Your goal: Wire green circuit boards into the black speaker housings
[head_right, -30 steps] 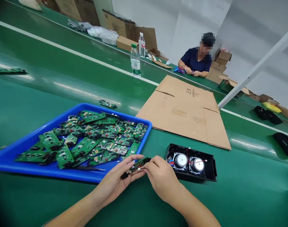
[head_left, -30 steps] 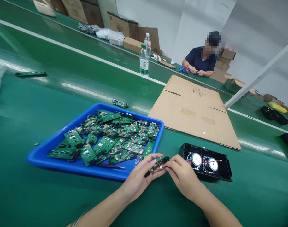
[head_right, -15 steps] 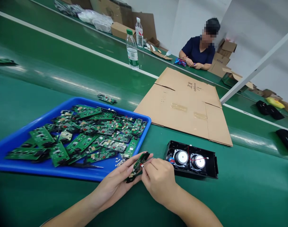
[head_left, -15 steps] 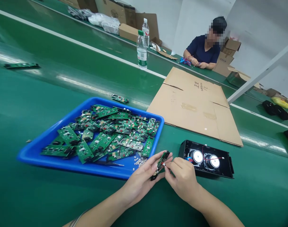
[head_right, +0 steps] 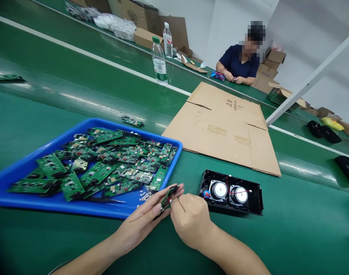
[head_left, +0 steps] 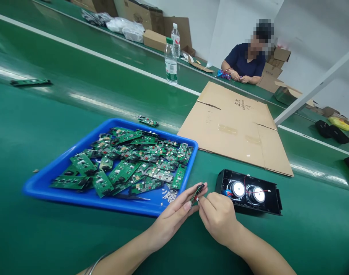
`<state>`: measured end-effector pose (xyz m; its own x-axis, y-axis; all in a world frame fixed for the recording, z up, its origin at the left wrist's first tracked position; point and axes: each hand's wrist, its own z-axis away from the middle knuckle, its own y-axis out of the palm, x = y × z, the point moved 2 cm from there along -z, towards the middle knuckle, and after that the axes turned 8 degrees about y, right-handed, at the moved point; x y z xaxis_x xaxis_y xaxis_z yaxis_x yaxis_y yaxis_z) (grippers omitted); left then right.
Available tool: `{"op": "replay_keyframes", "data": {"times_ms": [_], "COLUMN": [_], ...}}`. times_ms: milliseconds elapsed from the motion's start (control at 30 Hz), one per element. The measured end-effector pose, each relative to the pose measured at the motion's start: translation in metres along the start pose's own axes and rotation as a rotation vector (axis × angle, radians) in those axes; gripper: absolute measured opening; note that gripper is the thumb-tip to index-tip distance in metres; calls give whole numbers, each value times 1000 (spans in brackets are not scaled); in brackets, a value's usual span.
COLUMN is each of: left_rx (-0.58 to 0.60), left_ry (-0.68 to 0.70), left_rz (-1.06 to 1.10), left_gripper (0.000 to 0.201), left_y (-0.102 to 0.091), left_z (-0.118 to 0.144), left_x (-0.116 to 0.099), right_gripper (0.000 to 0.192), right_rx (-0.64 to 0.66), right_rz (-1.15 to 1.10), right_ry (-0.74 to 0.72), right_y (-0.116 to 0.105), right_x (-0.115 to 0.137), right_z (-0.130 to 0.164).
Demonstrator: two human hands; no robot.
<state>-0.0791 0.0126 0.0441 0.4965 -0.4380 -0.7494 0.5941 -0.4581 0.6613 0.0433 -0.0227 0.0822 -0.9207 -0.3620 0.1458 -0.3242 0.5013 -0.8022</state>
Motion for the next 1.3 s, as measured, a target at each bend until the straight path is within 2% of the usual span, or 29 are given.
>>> {"op": "replay_keyframes", "data": {"times_ms": [200, 433, 567, 667, 733, 800, 867, 900, 967, 1033, 1167, 1300], "left_rx": [13, -40, -47, 17, 85, 155, 234, 279, 333, 331, 232, 119], "left_ry": [29, -8, -103, -221, -291, -359, -401, -411, -383, -300, -114, 3], "left_rz": [-95, -284, -560, -570, -534, -540, -570, -591, -658, -748, -939, -1130], "left_gripper": [37, 60, 64, 70, 71, 66, 60, 56, 44, 31, 23, 25], "left_y": [-2, -4, -6, -8, -9, -7, 3, 11, 33, 58, 95, 108], "left_z": [2, -1, -6, -6, -3, 0, 1, 0, -4, -13, -37, -61], "left_x": [4, 5, -5, -10, -11, -10, -10, -10, -11, -12, -7, 1], "right_gripper": [31, 35, 33, 22, 14, 17, 21, 22, 22, 16, 11, 11], "right_rx": [-13, -57, 69, 230, 306, 369, 472, 527, 602, 613, 510, 263], "right_rz": [70, 82, 114, 84, 79, 143, 255, 304, 373, 385, 168, -167], "right_ry": [-46, -25, -8, 2, 122, 363, 599, 673, 717, 700, 690, 602], "right_y": [5, 11, 2, -19, -38, -57, -72, -77, -82, -82, -80, -80], "right_x": [-1, -4, -7, -20, -40, -68, -96, -108, -125, -133, -138, -135], "right_z": [3, 2, 1, 1, 4, 11, 21, 26, 34, 40, 42, 38]}}
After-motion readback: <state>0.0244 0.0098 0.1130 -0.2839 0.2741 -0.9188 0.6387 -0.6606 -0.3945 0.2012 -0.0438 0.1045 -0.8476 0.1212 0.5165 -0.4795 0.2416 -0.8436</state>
